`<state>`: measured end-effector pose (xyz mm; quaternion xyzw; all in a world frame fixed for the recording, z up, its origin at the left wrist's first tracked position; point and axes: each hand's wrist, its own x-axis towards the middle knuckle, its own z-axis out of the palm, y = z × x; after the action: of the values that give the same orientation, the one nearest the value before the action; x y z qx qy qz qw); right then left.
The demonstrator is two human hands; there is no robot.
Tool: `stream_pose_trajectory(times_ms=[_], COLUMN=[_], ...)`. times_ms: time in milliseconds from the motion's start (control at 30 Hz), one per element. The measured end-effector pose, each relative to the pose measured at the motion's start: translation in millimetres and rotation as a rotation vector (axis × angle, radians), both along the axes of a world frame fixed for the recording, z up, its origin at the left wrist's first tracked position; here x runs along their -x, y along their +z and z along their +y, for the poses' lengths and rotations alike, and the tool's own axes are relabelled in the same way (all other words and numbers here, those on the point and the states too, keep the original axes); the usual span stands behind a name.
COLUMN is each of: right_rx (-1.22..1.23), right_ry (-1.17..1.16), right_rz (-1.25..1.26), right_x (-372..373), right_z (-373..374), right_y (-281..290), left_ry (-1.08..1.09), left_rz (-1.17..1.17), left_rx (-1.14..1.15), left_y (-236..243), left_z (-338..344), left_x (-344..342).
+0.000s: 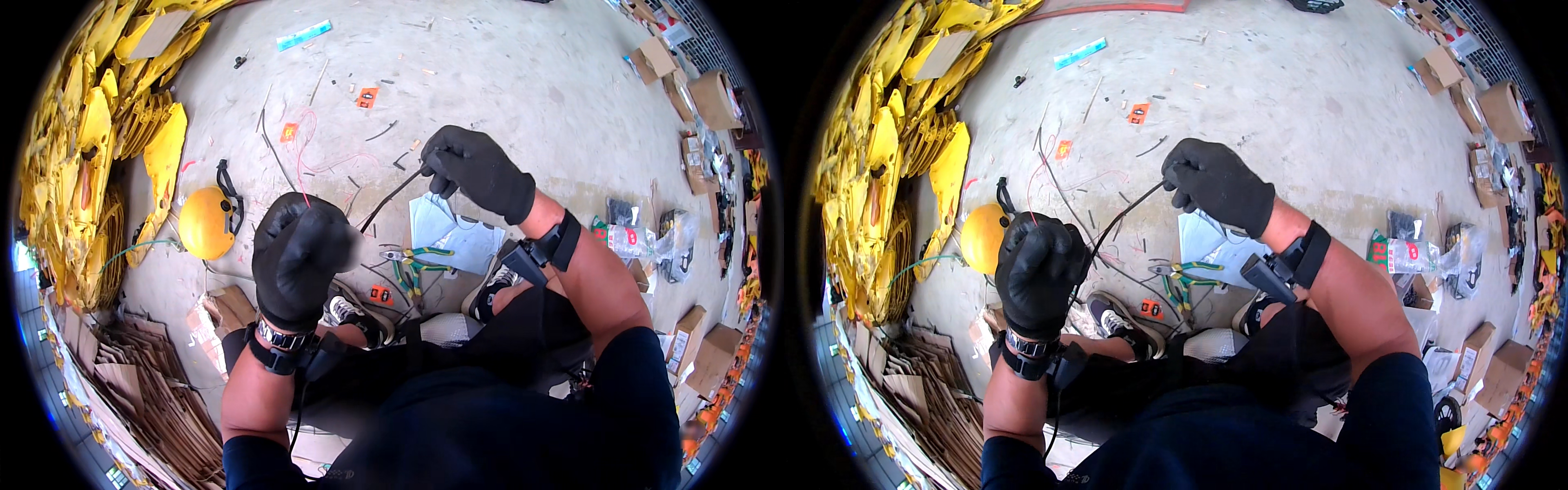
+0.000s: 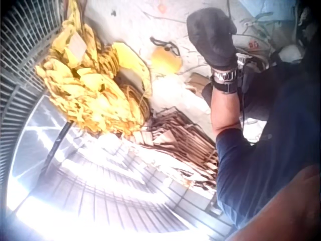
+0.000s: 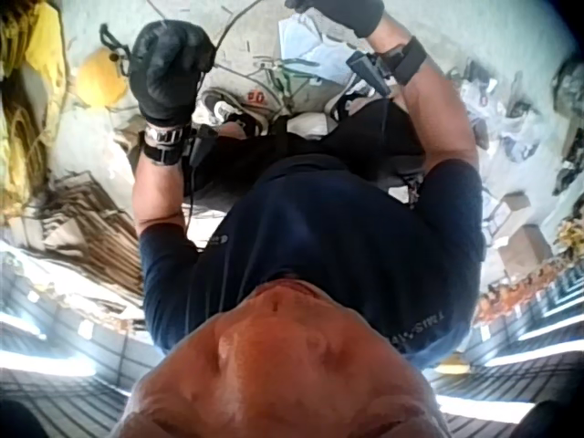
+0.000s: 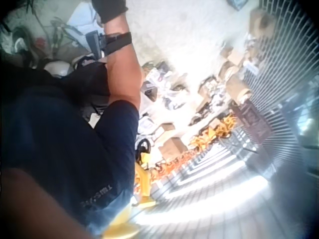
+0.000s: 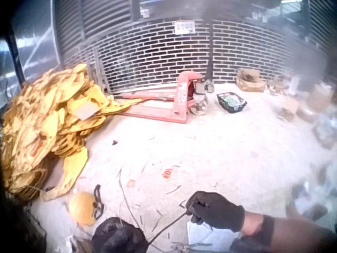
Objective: The person manipulates a bundle of wires, cuts a wire using pliers, and strips the ends of several wires.
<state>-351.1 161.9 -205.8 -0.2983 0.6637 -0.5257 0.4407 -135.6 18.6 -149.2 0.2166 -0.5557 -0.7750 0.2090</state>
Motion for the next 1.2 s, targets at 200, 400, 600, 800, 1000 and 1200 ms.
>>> stream_pose_trajectory(times_ms=[200, 400, 600, 800, 1000, 1200], right_rx=[-0.021, 0.064, 0.21, 0.341, 0.407, 0.453], right_ry=[0.003, -0.045, -0.08, -0.094, -0.159, -0.165], right_rz=[-0.026, -0.179, -0.429, -0.58, -0.556, -0.512], right_x=[11.7, 16.2, 0.8, -6.4, -0.9, 3.9], right_z=[2.4, 2.6, 2.1, -0.2, 3.8, 4.5], right_y=[-5.0, 8.5, 38.7, 36.2, 34.5, 28.0], left_ry=[-0.023, 0.071, 0.004, -0.361, -0.382, -0.392], left_rz=[-0.04, 0.044, -0.038, -0.382, -0.28, -0.285], left_rx=[-0.043, 0.017, 0.081, 0.17, 0.015, -0.084], left_y=[-6.0, -18.2, -30.1, -37.7, -44.1, -52.8], left_z=[6.3, -5.6, -11.7, 9.5, 17.6, 20.8], left_x=[-1.1, 0.7, 15.3, 21.9, 19.3, 12.9])
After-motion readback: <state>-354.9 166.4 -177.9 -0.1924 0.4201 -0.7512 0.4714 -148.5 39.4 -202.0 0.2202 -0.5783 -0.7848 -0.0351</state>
